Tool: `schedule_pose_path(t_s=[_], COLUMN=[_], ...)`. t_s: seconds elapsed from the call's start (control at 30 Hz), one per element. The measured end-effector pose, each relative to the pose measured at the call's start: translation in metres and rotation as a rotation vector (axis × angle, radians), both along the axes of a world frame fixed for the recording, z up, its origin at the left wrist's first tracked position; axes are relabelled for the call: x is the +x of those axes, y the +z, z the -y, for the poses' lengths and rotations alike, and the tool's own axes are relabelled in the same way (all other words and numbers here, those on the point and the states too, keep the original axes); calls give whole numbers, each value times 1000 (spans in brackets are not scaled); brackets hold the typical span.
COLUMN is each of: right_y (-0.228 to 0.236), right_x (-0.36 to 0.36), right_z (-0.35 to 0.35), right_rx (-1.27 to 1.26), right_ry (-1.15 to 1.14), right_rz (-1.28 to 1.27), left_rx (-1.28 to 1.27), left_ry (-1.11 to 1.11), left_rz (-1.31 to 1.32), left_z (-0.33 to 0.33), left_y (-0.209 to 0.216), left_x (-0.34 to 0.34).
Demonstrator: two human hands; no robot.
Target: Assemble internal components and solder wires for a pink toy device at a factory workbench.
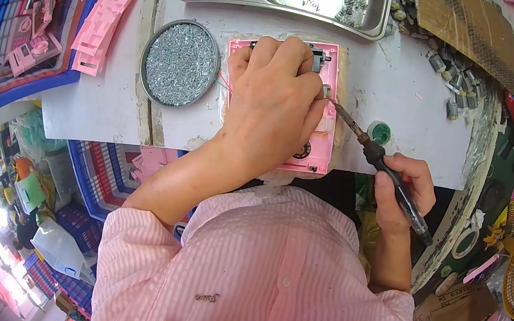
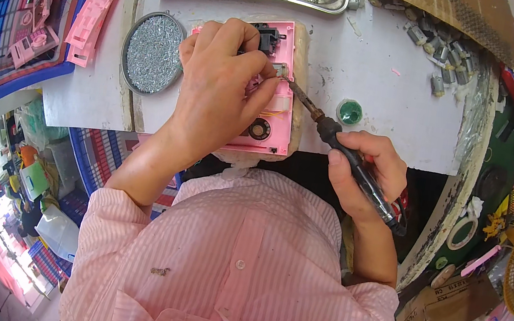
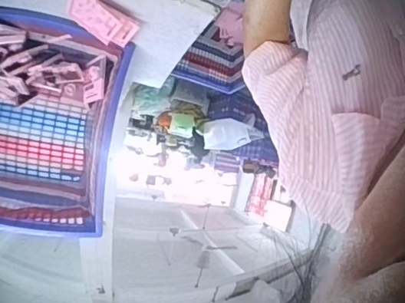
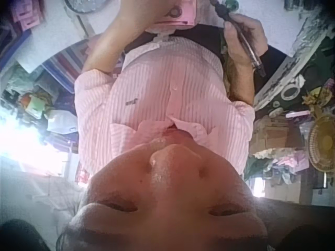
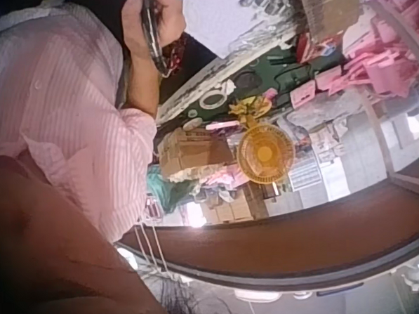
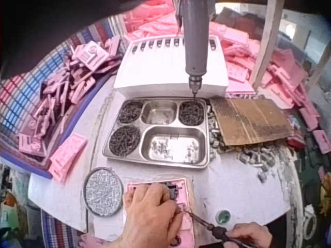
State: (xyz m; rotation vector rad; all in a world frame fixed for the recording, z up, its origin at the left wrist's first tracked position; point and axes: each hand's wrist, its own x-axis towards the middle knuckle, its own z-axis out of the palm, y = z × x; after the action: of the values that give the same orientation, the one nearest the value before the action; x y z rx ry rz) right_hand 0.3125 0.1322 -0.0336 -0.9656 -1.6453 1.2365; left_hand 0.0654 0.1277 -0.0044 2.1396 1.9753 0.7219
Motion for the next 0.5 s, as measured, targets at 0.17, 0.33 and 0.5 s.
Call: schedule_pose_path(t_s=[0.17,0.33,0.5], right_y=[0,1,2], right_x=[4,5,5], right_z=[0,1,-1], right_rx=[3,-18,29], right_ry=[-16,-17,-34], right_rz=[-32,-55,-26], left_rx=[7,11,-11], left_ry=[3,6,9], left_rz=[-10,-12,-30], left_z=[0,0,2], left_y=[-1,-2,1], left_x=[0,1,1])
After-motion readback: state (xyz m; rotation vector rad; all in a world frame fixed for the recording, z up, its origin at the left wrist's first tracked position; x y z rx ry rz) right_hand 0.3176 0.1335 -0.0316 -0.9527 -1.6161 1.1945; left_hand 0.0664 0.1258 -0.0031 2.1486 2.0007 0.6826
